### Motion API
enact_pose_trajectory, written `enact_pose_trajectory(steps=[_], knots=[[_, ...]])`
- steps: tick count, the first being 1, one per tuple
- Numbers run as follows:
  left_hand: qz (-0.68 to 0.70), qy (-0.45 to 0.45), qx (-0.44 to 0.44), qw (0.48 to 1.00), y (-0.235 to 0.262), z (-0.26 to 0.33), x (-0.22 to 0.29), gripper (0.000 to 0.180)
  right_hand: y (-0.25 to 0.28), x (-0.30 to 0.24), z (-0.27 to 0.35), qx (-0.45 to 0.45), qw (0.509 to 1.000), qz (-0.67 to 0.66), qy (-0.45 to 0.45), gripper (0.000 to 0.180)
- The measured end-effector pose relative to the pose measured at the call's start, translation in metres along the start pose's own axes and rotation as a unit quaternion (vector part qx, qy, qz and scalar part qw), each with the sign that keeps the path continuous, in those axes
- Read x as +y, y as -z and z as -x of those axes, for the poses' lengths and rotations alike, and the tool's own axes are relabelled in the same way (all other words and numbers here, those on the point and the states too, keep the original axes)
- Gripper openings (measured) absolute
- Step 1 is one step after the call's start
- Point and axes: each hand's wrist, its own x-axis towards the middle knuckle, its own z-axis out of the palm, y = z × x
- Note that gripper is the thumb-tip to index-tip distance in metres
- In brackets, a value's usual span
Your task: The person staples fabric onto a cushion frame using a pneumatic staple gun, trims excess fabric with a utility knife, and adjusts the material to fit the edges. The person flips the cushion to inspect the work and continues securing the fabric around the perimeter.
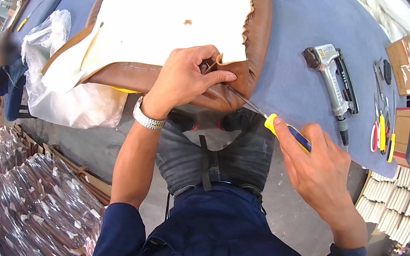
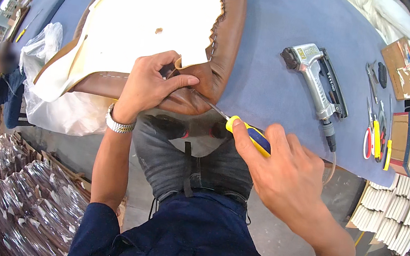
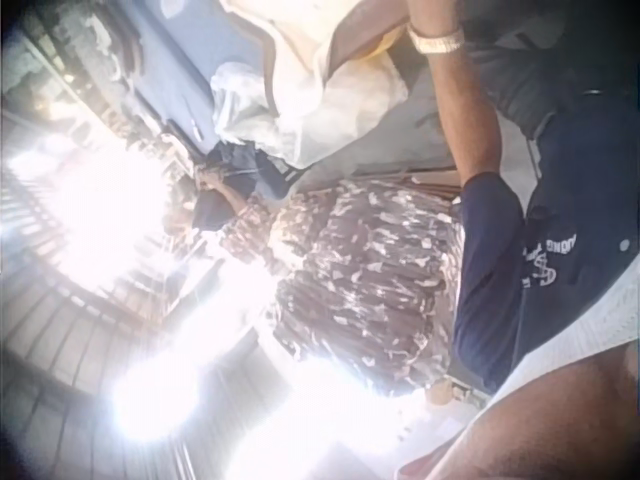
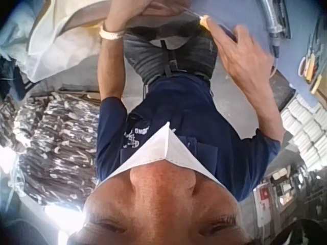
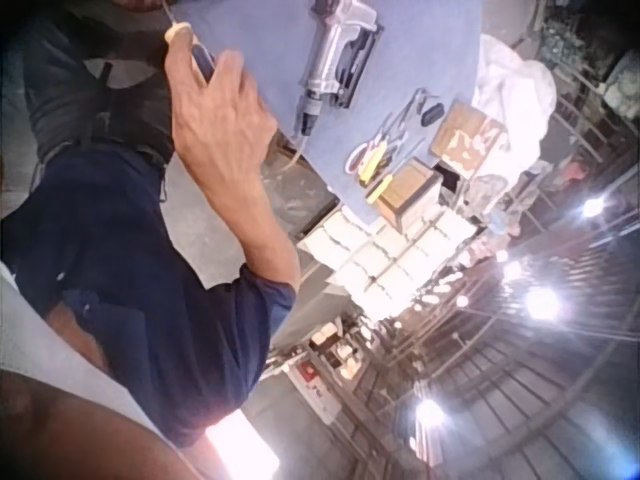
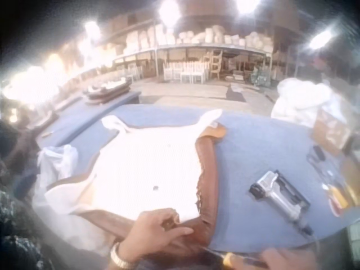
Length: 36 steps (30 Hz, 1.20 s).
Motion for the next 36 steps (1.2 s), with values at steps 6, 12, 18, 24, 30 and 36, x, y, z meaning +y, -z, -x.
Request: enact_pose_trajectory(steps=[6, 12, 18, 24, 30, 36], knots=[[-0.033, -0.043, 0.0, 0.999, 0.003, -0.006, -0.007, 0.042, 0.005, 0.007, -0.017, -0.029, 0.999, -0.028, 0.019, 0.05], [-0.037, -0.066, 0.01, 0.997, -0.001, -0.006, -0.007, 0.04, 0.017, 0.035, -0.037, -0.081, 0.991, -0.002, 0.105, 0.055], [-0.002, -0.084, 0.041, 0.996, -0.021, -0.003, -0.01, 0.042, -0.044, 0.043, -0.004, -0.016, 0.991, -0.125, 0.043, 0.053], [-0.085, -0.048, 0.0, 0.995, -0.005, -0.003, -0.005, 0.038, -0.115, 0.0, 0.026, 0.036, 0.802, -0.571, -0.173, 0.043], [-0.035, -0.032, -0.036, 0.998, 0.004, 0.006, 0.005, 0.027, -0.103, -0.009, 0.03, -0.042, 0.56, -0.77, -0.301, 0.038], [-0.039, -0.029, -0.026, 0.998, -0.001, 0.009, 0.0, 0.029, -0.1, -0.029, 0.024, 0.132, 0.867, -0.441, -0.189, 0.037]])
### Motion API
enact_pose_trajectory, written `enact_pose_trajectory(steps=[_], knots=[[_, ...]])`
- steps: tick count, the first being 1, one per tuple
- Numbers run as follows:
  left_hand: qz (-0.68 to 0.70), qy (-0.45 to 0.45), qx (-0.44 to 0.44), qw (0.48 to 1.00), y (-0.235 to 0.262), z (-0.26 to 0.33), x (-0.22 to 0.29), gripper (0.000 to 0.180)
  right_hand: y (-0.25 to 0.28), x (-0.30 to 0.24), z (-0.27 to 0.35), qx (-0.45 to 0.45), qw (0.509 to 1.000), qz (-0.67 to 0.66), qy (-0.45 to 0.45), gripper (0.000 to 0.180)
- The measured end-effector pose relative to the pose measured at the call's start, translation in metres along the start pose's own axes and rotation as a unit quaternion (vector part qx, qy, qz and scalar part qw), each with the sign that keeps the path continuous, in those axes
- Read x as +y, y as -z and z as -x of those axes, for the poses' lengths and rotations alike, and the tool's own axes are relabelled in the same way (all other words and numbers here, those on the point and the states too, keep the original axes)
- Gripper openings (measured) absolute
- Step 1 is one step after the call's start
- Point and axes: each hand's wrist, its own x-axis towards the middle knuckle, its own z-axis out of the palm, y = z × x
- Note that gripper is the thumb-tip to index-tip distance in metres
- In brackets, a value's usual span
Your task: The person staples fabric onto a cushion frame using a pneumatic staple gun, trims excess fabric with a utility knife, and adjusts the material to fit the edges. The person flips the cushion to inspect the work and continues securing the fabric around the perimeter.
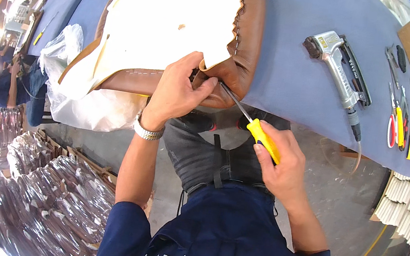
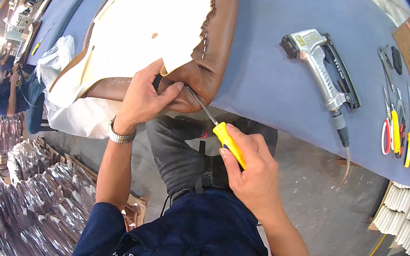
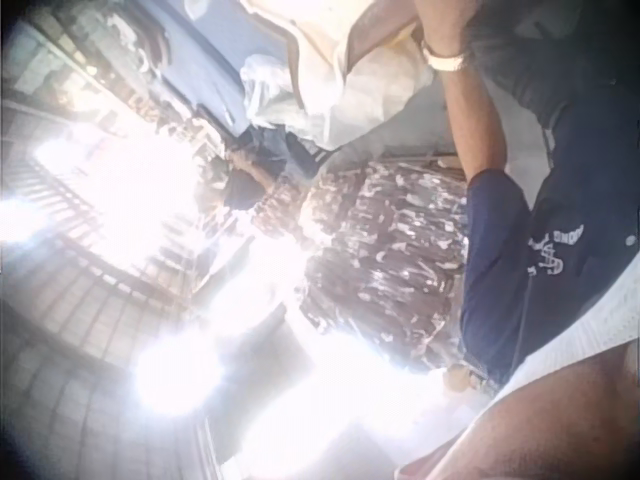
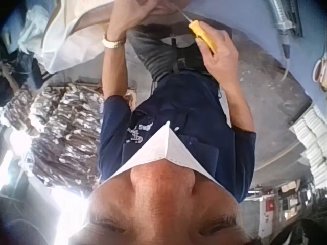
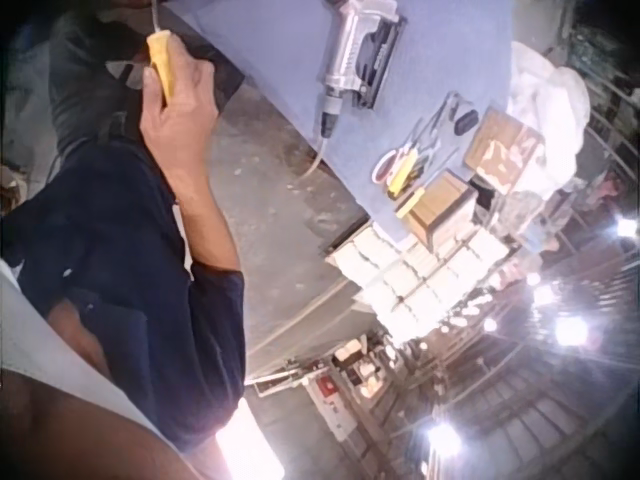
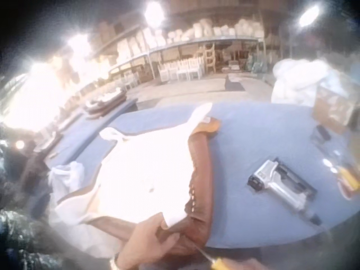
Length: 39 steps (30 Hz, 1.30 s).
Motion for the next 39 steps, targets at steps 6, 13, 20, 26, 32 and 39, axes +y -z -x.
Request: enact_pose_trajectory(steps=[6, 13, 20, 26, 32, 39], knots=[[0.001, 0.066, -0.005, 0.998, -0.004, 0.0, 0.009, 0.028, 0.003, 0.01, -0.007, -0.079, 0.995, -0.052, -0.044, 0.035], [0.16, 0.108, 0.043, 0.98, -0.009, 0.0, 0.017, 0.022, -0.028, 0.056, -0.002, -0.182, 0.755, -0.568, -0.273, 0.037], [0.205, 0.094, 0.028, 0.974, -0.001, 0.005, 0.003, 0.018, -0.048, 0.08, 0.0, -0.09, 0.847, -0.524, -0.032, 0.035], [0.293, 0.1, 0.118, 0.943, -0.026, -0.015, 0.033, 0.022, 0.004, 0.109, 0.057, -0.188, 0.879, -0.401, -0.174, 0.035], [0.353, 0.084, 0.087, 0.928, -0.039, -0.034, 0.022, 0.019, -0.019, 0.156, 0.152, 0.204, 0.5, -0.731, -0.418, 0.034], [0.218, -0.039, -0.011, 0.975, 0.009, -0.002, 0.005, 0.031, 0.075, 0.071, 0.091, -0.013, 0.815, -0.447, -0.368, 0.049]])
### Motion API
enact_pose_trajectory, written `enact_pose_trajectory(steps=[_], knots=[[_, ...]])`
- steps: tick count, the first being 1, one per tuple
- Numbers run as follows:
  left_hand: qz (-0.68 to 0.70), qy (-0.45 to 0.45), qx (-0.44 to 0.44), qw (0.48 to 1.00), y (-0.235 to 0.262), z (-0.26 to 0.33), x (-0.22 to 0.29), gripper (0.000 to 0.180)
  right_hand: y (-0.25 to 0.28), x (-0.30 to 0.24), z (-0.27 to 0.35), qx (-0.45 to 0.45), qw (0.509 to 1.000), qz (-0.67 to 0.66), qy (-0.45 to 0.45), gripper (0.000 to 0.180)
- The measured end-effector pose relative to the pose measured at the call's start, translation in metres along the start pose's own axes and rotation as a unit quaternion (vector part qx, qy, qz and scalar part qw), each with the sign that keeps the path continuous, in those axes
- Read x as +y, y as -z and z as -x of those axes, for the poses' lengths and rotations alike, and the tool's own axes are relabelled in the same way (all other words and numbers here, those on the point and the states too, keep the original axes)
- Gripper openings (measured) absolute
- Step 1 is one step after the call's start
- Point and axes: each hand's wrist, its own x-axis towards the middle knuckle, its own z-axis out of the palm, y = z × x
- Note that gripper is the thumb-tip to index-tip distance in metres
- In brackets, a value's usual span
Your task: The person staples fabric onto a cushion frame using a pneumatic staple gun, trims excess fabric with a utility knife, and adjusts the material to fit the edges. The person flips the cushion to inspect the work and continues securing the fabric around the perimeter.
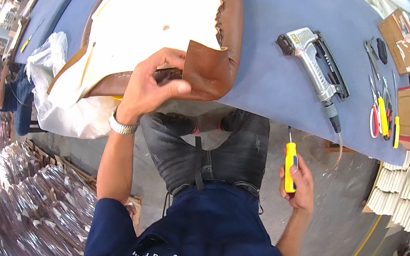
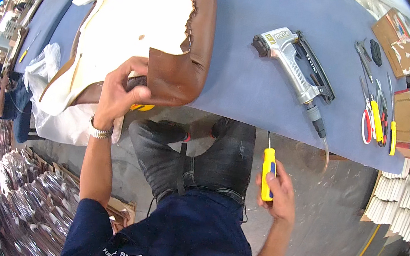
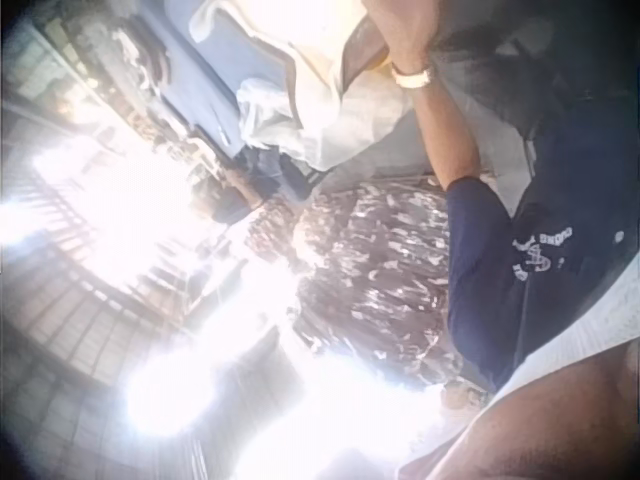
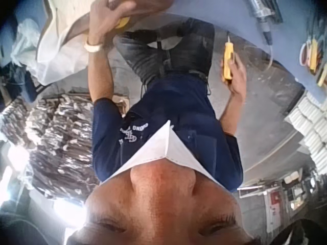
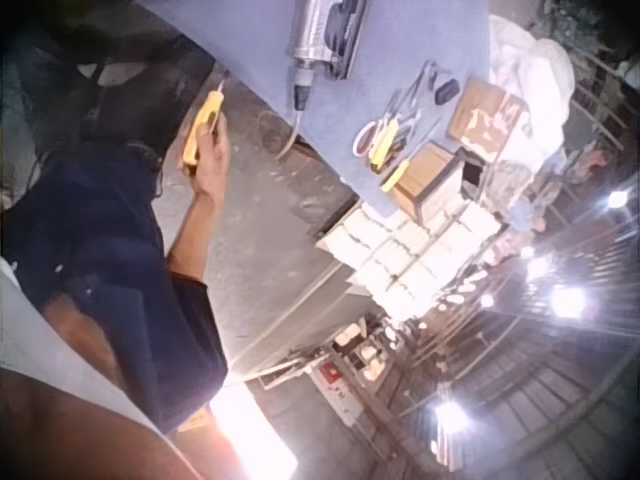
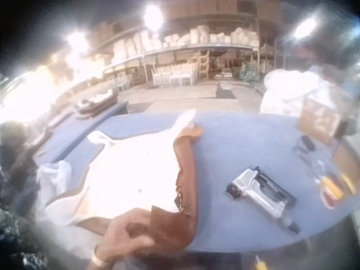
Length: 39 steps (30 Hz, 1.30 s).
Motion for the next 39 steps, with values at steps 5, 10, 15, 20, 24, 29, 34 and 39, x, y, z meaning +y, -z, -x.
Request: enact_pose_trajectory(steps=[5, 10, 15, 20, 24, 29, 34, 39], knots=[[-0.227, -0.087, -0.057, 0.968, 0.0, 0.004, -0.003, 0.033, 0.069, -0.021, 0.053, 0.038, 0.945, 0.323, 0.019, 0.055], [-0.241, -0.101, -0.093, 0.961, -0.006, -0.005, -0.016, 0.033, 0.097, -0.102, 0.017, 0.205, 0.903, 0.252, 0.281, 0.053], [-0.17, -0.087, -0.032, 0.981, -0.011, -0.003, -0.022, 0.035, 0.169, -0.156, -0.097, 0.325, 0.652, 0.605, 0.322, 0.043], [-0.164, -0.079, -0.023, 0.983, -0.02, -0.006, -0.024, 0.036, 0.094, -0.171, -0.117, 0.31, 0.564, 0.623, 0.445, 0.038], [-0.167, -0.129, -0.022, 0.977, 0.002, -0.002, -0.017, 0.025, -0.01, -0.151, -0.137, 0.153, 0.602, 0.671, 0.405, 0.047], [-0.178, -0.09, 0.005, 0.98, -0.008, -0.004, -0.028, 0.013, -0.026, -0.151, -0.169, 0.176, 0.532, 0.735, 0.381, 0.059], [-0.191, -0.065, 0.037, 0.979, -0.012, -0.004, -0.029, 0.011, -0.053, -0.184, -0.115, 0.157, 0.78, 0.535, 0.284, 0.042], [-0.187, -0.099, 0.079, 0.974, -0.012, -0.001, -0.033, 0.013, -0.068, -0.112, -0.033, 0.122, 0.799, 0.479, 0.341, 0.037]])
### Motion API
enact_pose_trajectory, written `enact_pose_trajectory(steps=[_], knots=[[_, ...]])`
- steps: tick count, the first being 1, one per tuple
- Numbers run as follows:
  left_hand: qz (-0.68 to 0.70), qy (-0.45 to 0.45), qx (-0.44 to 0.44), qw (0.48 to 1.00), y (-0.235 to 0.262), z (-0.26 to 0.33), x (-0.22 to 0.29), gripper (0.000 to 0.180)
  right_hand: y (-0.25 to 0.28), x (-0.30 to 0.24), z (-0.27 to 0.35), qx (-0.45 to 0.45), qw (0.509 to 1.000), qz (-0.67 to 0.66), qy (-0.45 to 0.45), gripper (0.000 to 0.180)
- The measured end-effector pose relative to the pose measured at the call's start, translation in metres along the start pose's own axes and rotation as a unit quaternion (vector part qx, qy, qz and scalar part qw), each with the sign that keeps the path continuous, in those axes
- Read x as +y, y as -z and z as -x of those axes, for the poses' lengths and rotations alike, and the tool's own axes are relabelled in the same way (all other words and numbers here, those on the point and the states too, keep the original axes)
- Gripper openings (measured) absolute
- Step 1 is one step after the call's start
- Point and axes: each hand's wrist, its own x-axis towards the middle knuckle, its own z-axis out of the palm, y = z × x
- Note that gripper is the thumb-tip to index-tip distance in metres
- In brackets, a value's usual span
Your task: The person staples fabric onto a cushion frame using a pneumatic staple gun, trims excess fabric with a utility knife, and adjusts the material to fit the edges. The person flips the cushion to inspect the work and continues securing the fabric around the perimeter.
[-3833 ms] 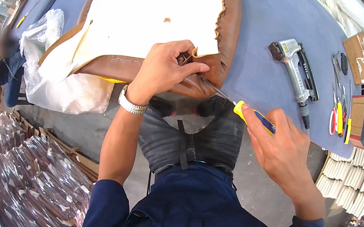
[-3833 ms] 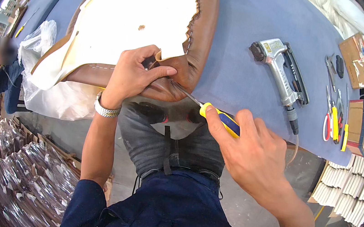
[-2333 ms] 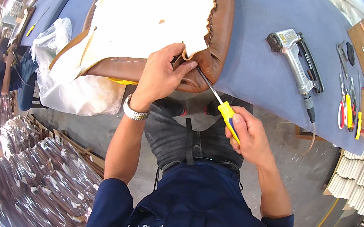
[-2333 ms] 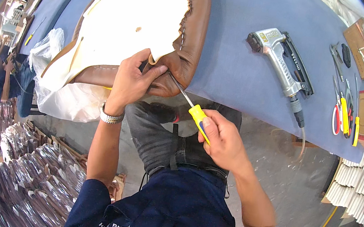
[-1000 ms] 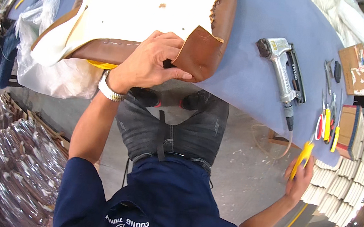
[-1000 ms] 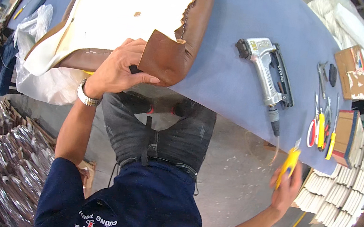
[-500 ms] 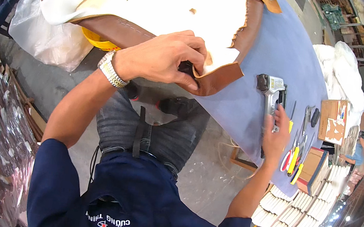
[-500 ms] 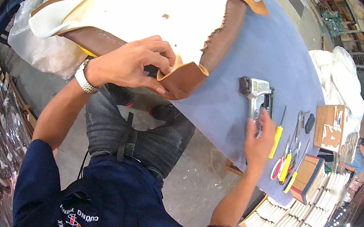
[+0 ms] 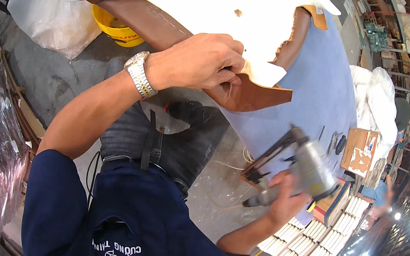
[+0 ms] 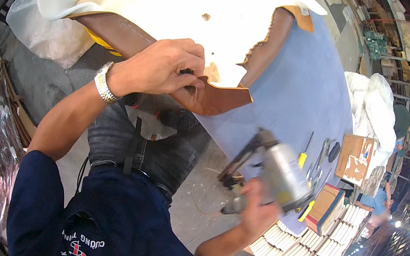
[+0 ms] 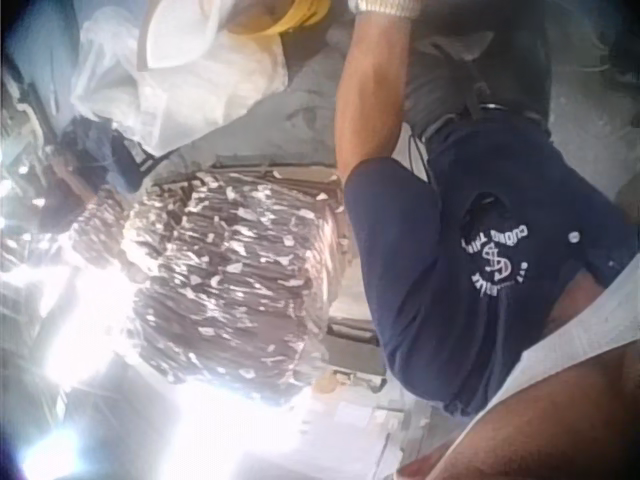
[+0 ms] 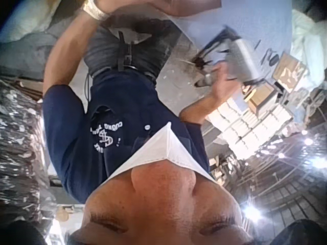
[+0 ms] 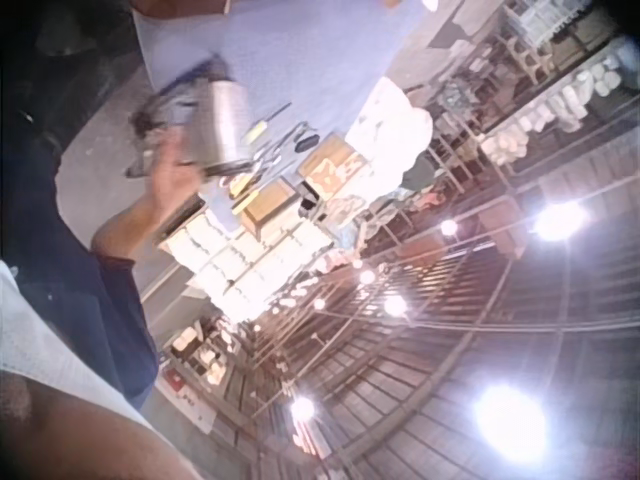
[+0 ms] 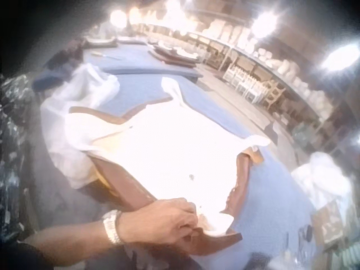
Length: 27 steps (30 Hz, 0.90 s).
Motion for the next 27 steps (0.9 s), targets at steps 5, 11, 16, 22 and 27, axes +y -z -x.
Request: enact_pose_trajectory(steps=[5, 11, 16, 22, 27], knots=[[0.01, 0.008, -0.034, 0.999, 0.004, -0.006, -0.004, 0.012, -0.078, -0.022, 0.055, -0.065, 0.992, -0.111, -0.013, 0.026], [0.0, -0.013, -0.059, 0.998, 0.004, -0.016, -0.01, 0.013, -0.119, -0.018, 0.049, -0.048, 0.982, -0.179, -0.021, 0.039], [0.004, -0.002, -0.062, 0.998, 0.005, -0.016, -0.012, 0.013, -0.123, -0.029, 0.039, -0.069, 0.987, -0.14, -0.023, 0.042], [0.024, 0.002, -0.061, 0.998, 0.004, -0.016, -0.011, 0.01, -0.128, -0.027, 0.047, -0.064, 0.995, 0.01, 0.077, 0.047], [0.037, 0.028, -0.092, 0.995, 0.004, -0.017, -0.012, 0.01, -0.13, -0.045, 0.047, -0.05, 0.998, 0.015, -0.019, 0.048]])
